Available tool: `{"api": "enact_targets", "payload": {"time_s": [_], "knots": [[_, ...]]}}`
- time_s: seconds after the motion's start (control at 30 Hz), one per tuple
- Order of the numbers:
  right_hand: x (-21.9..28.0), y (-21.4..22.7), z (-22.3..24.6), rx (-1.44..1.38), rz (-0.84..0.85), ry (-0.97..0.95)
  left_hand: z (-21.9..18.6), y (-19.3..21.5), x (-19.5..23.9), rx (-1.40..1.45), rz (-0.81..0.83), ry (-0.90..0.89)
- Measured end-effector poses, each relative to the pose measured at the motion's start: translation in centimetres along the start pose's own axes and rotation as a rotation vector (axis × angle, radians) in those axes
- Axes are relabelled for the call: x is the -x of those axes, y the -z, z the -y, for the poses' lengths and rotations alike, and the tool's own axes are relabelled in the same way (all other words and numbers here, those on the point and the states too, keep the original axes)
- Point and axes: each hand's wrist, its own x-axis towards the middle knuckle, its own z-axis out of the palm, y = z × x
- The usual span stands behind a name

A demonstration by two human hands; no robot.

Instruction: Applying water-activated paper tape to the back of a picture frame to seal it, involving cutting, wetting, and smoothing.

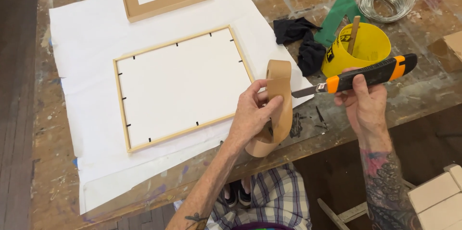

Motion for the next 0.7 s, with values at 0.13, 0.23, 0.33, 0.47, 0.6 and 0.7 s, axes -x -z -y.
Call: {"api": "enact_targets", "payload": {"time_s": [0.13, 0.23, 0.33, 0.47, 0.6, 0.7], "knots": [[0.1, -0.2, 0.2, -0.007, -0.029, -0.031, 0.2, 0.1, -0.1, 0.031, 0.016, 0.006], [0.2, 0.0, 0.2, 0.01, -0.015, -0.016, 0.2, 0.1, -0.2, 0.059, 0.029, 0.0], [0.2, 0.0, 1.2, -0.074, -0.027, 0.035, 0.0, 0.2, -0.3, 0.084, 0.007, 0.059], [0.5, -1.5, 4.4, -0.082, -0.015, -0.05, 0.5, 0.3, -0.3, 0.12, 0.012, 0.052], [1.1, -4.1, 4.6, 0.274, 0.039, -0.207, 0.5, -0.3, -0.3, 0.142, -0.051, 0.052], [1.4, -8.2, 5.6, 0.441, 0.097, -0.059, 2.3, -0.6, -1.0, 0.077, -0.114, -0.097]]}}
